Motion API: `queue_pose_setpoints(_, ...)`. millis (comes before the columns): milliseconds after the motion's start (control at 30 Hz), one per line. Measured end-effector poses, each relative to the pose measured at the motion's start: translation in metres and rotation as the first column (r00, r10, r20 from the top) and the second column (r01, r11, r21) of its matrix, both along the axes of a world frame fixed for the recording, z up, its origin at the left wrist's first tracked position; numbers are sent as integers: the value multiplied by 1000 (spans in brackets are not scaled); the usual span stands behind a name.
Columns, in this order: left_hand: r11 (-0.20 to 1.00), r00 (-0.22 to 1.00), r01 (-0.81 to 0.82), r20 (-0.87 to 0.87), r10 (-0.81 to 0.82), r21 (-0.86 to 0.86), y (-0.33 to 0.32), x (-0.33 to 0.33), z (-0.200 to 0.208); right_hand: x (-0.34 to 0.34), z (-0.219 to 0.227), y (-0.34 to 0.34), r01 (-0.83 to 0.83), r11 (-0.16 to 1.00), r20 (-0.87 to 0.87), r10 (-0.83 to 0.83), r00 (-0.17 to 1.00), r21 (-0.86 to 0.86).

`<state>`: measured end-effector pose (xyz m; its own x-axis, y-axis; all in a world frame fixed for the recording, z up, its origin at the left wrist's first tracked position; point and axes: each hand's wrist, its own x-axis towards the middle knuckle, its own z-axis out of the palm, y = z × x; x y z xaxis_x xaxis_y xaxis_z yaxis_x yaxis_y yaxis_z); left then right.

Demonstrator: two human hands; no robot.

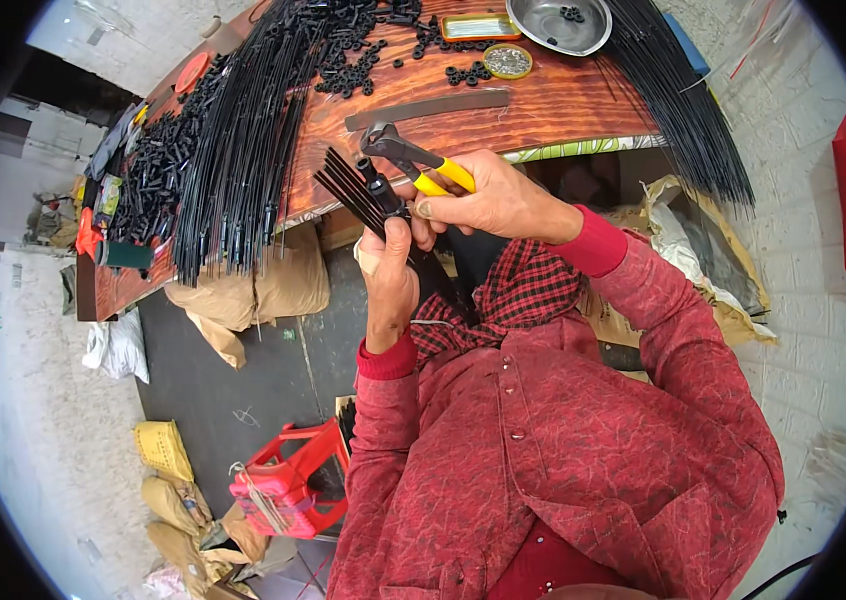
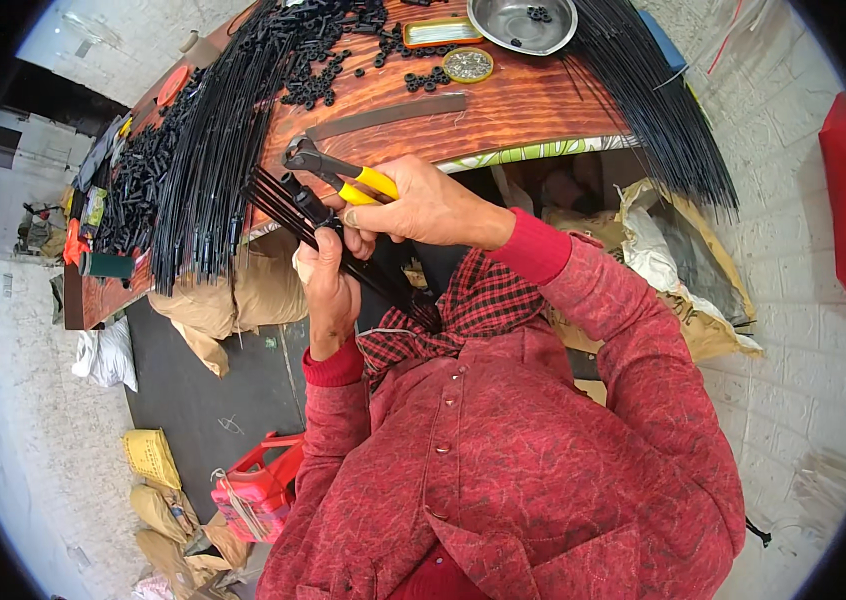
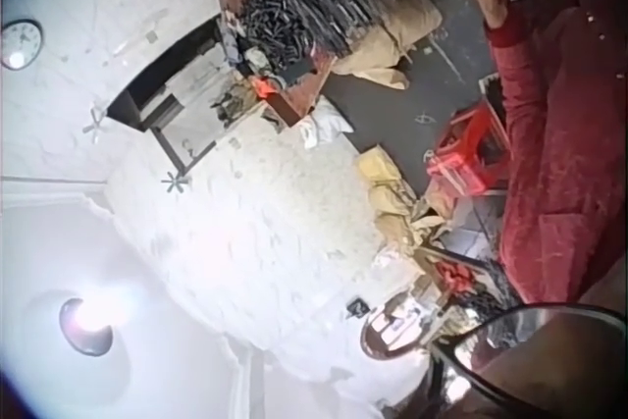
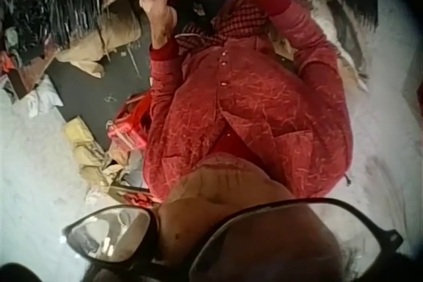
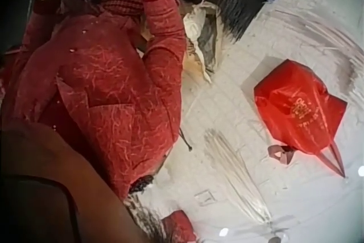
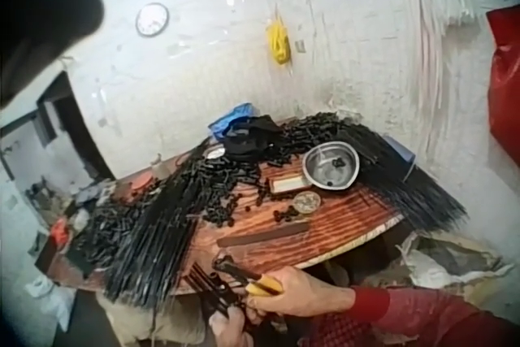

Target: Assembling plastic clips onto rods and trimming excess material using pliers.

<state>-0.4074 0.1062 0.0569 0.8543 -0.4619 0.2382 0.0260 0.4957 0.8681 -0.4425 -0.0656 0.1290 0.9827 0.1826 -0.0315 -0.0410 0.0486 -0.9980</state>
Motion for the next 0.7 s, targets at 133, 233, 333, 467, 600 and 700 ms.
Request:
queue_pose_setpoints(133, 999, 999, 33, -4, -33, -34, -3, -2, 4, 1, -3, -2, -17, 999, 10, 17, 1000, 40)
queue_pose_setpoints(233, 999, 999, 34, -2, -35, -29, -3, -1, 3, 3, -3, -3, -12, 1000, -7, 12, 1000, 8)
queue_pose_setpoints(333, 999, 1000, 31, -3, -31, -29, -1, -1, 1, 3, -2, -2, -23, 1000, -4, 23, 1000, 15)
queue_pose_setpoints(467, 999, 1000, 29, -6, -29, -38, -3, -1, 1, 2, 2, -3, -24, 1000, 2, 24, 1000, -4)
queue_pose_setpoints(600, 999, 1000, 26, -10, -26, -24, -2, 0, -1, 5, -2, -5, -25, 1000, 9, 25, 1000, -14)
queue_pose_setpoints(700, 1000, 1000, 28, -8, -28, -12, -3, 1, -2, 6, -2, -7, -44, 999, 4, 44, 999, -9)
